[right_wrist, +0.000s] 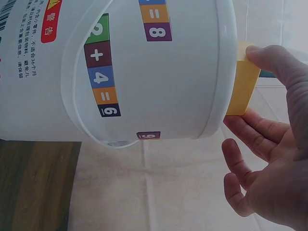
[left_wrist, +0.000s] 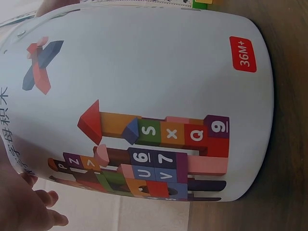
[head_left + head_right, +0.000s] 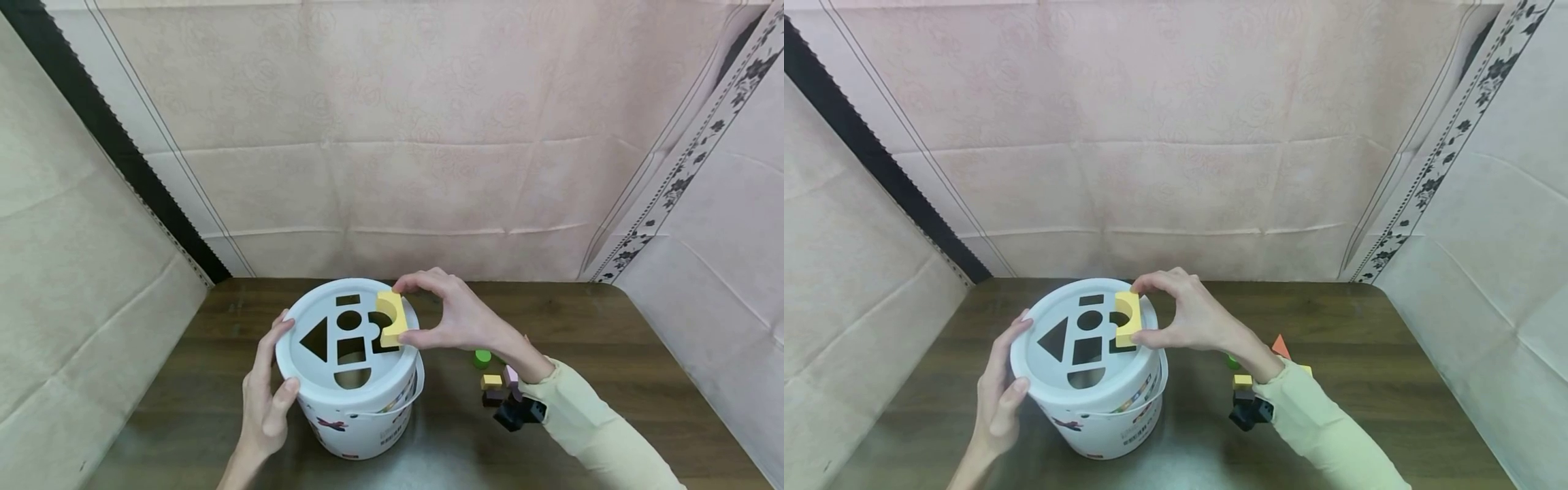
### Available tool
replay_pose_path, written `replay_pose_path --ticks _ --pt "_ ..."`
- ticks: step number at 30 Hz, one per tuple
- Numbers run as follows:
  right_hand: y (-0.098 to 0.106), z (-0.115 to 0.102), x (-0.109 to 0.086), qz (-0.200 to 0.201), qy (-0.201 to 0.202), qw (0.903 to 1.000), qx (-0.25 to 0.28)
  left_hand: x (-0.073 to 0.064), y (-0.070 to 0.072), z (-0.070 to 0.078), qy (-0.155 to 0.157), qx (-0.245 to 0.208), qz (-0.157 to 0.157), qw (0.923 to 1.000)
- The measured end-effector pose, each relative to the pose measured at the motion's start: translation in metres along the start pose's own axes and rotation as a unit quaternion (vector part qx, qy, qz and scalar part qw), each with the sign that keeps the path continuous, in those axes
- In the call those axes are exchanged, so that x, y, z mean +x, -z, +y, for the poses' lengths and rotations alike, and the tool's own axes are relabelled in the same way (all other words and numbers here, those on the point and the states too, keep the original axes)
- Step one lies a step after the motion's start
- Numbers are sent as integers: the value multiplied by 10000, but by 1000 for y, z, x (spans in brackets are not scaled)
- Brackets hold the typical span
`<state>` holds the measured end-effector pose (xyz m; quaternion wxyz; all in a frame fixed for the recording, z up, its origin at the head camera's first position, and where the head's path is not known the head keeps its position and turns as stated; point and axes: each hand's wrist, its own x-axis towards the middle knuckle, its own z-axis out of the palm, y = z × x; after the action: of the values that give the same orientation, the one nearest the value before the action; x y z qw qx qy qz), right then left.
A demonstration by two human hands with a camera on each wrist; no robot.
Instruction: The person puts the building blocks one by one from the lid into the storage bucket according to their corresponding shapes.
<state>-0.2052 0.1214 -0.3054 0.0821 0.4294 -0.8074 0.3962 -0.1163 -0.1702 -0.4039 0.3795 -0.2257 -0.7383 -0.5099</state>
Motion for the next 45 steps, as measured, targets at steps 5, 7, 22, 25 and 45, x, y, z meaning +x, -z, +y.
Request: replay_pose_path --ticks 5,7,22,25,45 --pt "-3 2 1 -63 -87 9999 26 0 -1 1 59 8 -8 10000" --pt "-4 3 1 -104 -136 9998 56 0 -1 1 63 7 -6 10000" --pt "-11 4 4 -268 -254 9992 149 -2 0 -2 -43 -44 62 10000" --pt "-12 4 4 -289 -274 9991 128 -2 -1 -2 -62 -34 53 10000" --pt "23 23 -29 602 -80 9960 655 -2 -1 -2 -80 -8 40 10000"
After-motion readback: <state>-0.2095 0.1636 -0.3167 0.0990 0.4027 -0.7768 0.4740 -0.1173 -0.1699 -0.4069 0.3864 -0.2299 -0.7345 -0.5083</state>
